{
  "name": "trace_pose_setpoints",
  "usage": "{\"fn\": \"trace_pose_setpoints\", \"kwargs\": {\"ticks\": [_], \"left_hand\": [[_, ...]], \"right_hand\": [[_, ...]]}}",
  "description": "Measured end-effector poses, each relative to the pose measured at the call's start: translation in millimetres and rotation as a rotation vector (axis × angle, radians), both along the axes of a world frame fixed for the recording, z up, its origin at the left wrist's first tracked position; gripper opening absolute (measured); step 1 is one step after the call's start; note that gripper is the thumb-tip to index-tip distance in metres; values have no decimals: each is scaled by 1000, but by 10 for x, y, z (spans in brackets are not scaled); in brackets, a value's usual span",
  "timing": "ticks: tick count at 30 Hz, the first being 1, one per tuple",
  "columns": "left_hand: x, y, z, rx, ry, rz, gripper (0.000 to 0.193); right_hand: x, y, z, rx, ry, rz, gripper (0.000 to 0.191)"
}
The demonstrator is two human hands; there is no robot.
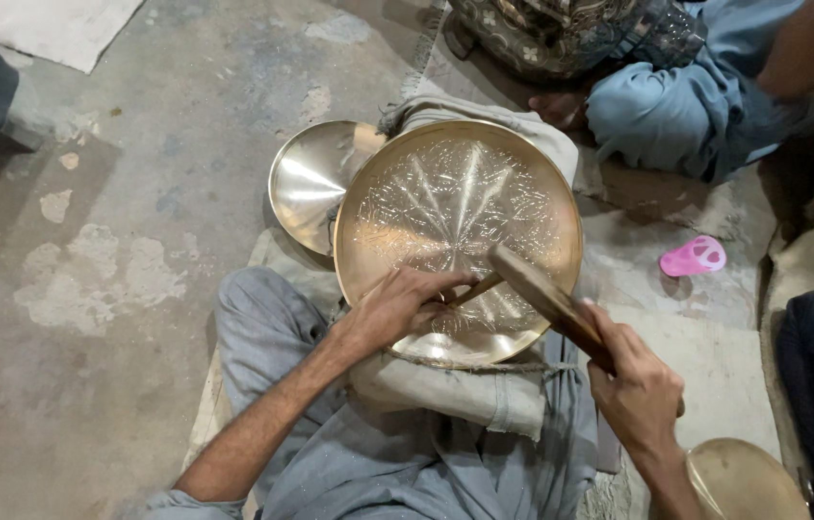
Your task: The person sits on the floor and uses a hammer and a metal punch to engrave a decorative pattern onto a brass plate resting on a cushion. They repeatedly strike the punch to create fine lines and details on the metal surface.
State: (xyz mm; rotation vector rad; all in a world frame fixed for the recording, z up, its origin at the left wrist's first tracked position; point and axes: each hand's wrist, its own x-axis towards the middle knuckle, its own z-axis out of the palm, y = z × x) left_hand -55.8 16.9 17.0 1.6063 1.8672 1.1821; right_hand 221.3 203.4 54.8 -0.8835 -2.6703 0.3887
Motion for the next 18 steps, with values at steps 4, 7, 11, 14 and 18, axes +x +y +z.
{"fn": "trace_pose_setpoints", "kwargs": {"ticks": [4, 7, 11, 14, 18], "left_hand": [[-15, 21, -1, -33, -5, -40, 56], [-44, 49, -8, -30, 66, -68, 58], [-50, 74, -30, -54, 90, -87, 61], [-55, 76, -42, -52, 88, -97, 59], [-61, 103, -17, -112, 100, -121, 53]], "right_hand": [[59, -31, -144, -224, 335, 3, 72], [114, -65, -216, -110, 81, -76, 72], [163, -138, -299, -329, 350, -166, 67], [217, -163, -355, -139, 95, -47, 74], [262, -186, -488, -211, 302, -105, 62]]}}
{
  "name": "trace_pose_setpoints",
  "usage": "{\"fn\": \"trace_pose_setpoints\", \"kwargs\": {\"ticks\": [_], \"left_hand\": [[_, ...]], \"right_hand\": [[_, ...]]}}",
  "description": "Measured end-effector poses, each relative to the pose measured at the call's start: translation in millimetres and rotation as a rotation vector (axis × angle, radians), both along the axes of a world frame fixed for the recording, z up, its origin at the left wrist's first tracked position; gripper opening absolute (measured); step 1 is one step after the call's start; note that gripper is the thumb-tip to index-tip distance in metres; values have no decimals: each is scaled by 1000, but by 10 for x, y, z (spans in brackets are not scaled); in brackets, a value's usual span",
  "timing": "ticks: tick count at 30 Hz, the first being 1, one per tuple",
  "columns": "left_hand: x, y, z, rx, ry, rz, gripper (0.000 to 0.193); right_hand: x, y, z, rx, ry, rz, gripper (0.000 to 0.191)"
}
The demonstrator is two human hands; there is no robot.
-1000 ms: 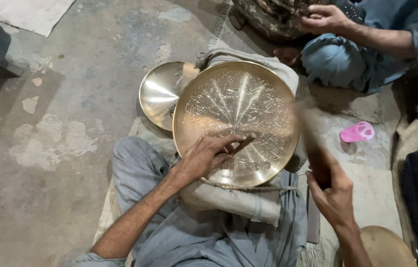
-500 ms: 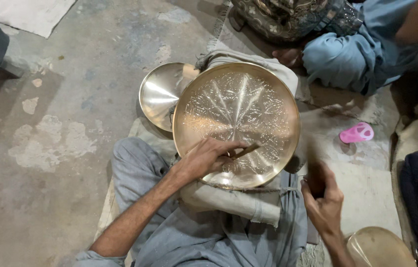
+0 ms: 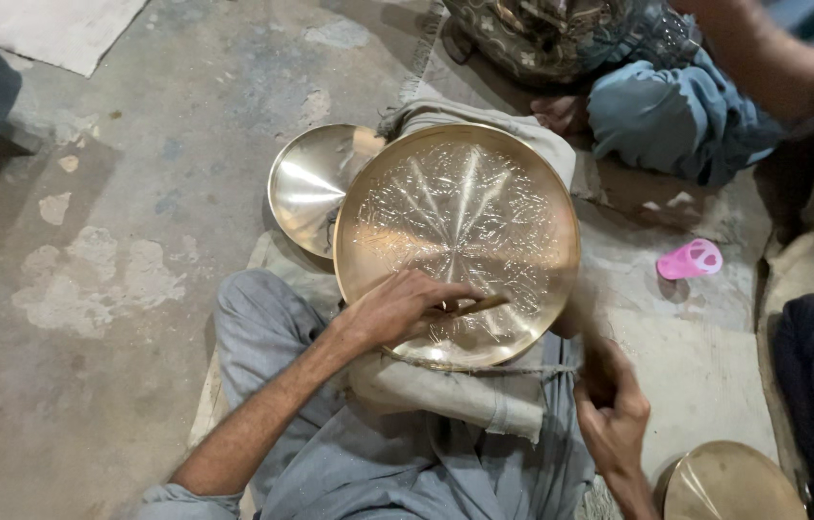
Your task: The person sits on the floor and uses a hammer and a metal punch to engrave a decorative pattern onto a brass plate resting on a cushion. They repeatedly strike the punch to create fine lines and details on the metal surface.
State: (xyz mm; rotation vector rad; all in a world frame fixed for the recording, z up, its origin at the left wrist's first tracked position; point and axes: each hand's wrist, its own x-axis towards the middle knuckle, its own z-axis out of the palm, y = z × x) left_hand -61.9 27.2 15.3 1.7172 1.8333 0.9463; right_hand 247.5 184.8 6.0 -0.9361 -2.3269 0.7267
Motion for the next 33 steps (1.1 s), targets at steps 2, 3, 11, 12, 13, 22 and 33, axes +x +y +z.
{"fn": "trace_pose_setpoints", "kwargs": {"ticks": [2, 3, 11, 12, 13, 22, 33], "left_hand": [[9, -9, 20, -46, 26, -6, 58], [8, -10, 32, -67, 42, -15, 60], [-9, -77, 67, 79, 29, -100, 53], [4, -77, 72, 83, -7, -87, 48], [27, -103, 74, 107, -83, -20, 50], [112, -184, 44, 48, -363, 262, 54], [108, -185, -9, 153, -295, 243, 57]], "right_hand": [[22, -26, -73, -203, 182, 24, 46], [42, -44, -103, -64, 34, 13, 51], [124, -73, -197, 38, -128, 17, 61], [132, -31, -175, 55, -208, -16, 62], [143, -8, -155, 65, -291, -55, 63], [-64, 200, 245, 60, -201, 87, 69], [-402, 311, 812, 252, -131, 192, 72]]}}
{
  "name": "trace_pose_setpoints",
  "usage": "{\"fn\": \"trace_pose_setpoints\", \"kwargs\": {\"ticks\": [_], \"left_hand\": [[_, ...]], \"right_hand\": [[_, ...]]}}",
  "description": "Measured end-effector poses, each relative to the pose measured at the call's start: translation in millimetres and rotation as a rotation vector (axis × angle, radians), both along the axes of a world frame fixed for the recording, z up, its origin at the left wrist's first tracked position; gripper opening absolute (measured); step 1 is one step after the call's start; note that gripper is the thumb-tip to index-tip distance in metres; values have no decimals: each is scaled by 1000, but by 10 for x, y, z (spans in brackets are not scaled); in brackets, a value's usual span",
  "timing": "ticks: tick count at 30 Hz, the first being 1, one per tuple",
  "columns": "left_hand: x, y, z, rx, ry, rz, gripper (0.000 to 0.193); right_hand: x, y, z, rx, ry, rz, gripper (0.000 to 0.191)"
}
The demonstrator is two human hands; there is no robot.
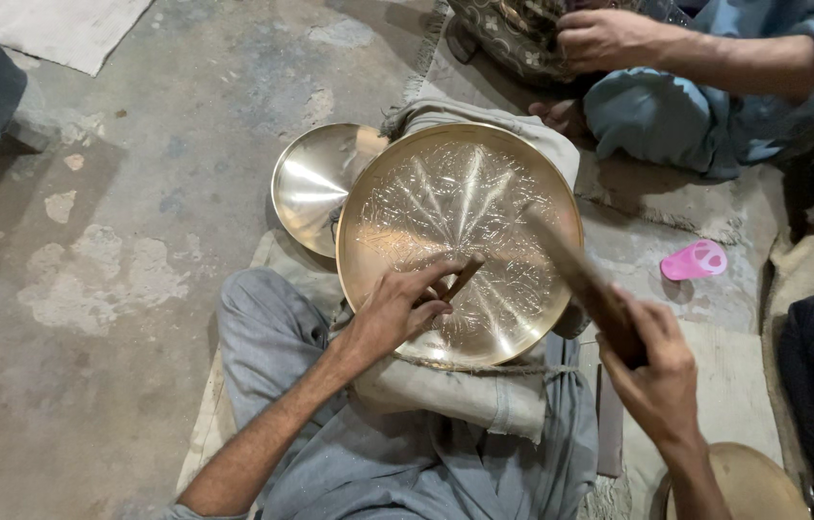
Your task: The person sits on the floor and uses a hammer and a metal punch to engrave a decorative pattern onto a brass plate resting on a cushion. They repeatedly strike the punch to create fine lines and details on the metal surface.
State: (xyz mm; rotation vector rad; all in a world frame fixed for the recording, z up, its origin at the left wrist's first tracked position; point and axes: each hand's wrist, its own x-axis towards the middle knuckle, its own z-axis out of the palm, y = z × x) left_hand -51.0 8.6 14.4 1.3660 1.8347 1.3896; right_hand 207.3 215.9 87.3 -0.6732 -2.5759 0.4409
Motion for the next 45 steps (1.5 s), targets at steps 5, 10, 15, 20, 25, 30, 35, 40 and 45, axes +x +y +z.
{"fn": "trace_pose_setpoints", "kwargs": {"ticks": [5, 10, 15, 20, 25, 30, 35, 40, 45], "left_hand": [[15, 4, 11, -108, -16, 23, 56], [13, 9, 12, -29, -2, 23, 52], [5, 3, 34, 11, 94, 12, 54], [12, 12, 57, -83, 60, -8, 55], [-25, 10, 110, -72, 95, -46, 54], [-1, -19, 164, 4, 144, -21, 55], [18, -32, 175, -48, 93, -27, 54], [27, -44, 131, -65, -70, 19, 51], [38, -53, 76, 79, -32, 44, 53]], "right_hand": [[-52, 78, 79, -76, -56, 64, 75], [-179, 55, 73, -91, -76, 11, 71], [-181, 3, 106, 38, -286, -55, 71], [-135, 6, 67, -71, -141, -9, 69], [-146, 36, -4, -204, -61, -73, 71], [-147, 36, 11, 62, -322, -91, 70], [-174, 42, 71, -190, -74, 74, 73], [-255, 104, 95, -134, -74, -6, 70], [-282, 212, 67, 112, -489, -58, 72]]}}
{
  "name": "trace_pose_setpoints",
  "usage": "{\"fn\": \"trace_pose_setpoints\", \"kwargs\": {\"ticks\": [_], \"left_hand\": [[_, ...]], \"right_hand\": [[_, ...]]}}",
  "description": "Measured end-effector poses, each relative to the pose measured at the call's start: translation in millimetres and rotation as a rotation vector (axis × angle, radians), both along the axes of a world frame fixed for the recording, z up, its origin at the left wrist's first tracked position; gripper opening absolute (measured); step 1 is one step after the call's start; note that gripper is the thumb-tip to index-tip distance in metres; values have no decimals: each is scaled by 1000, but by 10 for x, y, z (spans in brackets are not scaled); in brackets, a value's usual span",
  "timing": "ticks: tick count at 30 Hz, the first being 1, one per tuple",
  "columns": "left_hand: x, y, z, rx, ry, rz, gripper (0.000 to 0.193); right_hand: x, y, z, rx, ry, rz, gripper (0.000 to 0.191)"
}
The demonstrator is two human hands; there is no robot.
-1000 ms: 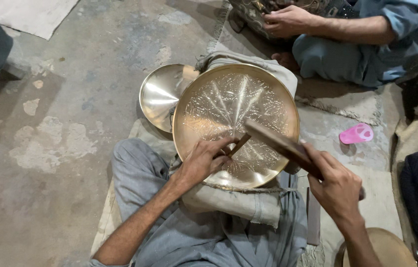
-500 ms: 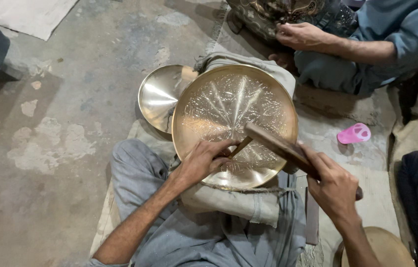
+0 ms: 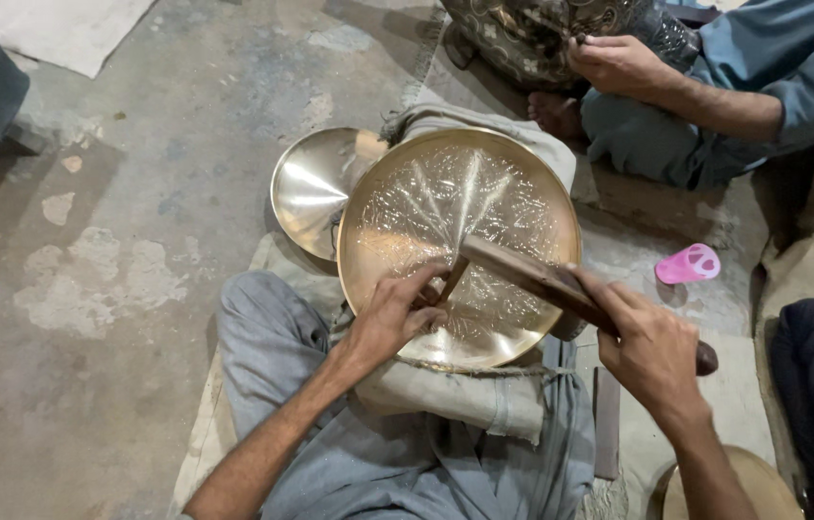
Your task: The person sits on the floor and uses a hammer and a metal punch to engrave a decorative pattern onto a brass plate resting on a cushion. They repeatedly strike the punch to create fine lines and details on the metal surface.
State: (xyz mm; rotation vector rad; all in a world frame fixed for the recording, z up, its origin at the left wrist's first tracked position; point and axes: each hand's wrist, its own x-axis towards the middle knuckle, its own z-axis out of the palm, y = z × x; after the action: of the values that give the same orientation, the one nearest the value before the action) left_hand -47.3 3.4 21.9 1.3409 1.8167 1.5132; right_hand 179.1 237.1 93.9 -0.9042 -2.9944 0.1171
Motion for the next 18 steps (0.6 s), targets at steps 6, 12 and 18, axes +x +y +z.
{"fn": "trace_pose_setpoints", "kwargs": {"ticks": [6, 12, 18], "left_hand": [[10, -22, -49, -207, -91, -39, 46], [10, 2, -87, -15, -51, -29, 55], [17, -3, -75, -84, -41, -23, 49]], "right_hand": [[-53, 33, 9, -207, 248, 50, 70], [-62, -83, 218, -44, 201, 57, 74], [-58, -106, 169, -102, 440, 147, 74]]}}
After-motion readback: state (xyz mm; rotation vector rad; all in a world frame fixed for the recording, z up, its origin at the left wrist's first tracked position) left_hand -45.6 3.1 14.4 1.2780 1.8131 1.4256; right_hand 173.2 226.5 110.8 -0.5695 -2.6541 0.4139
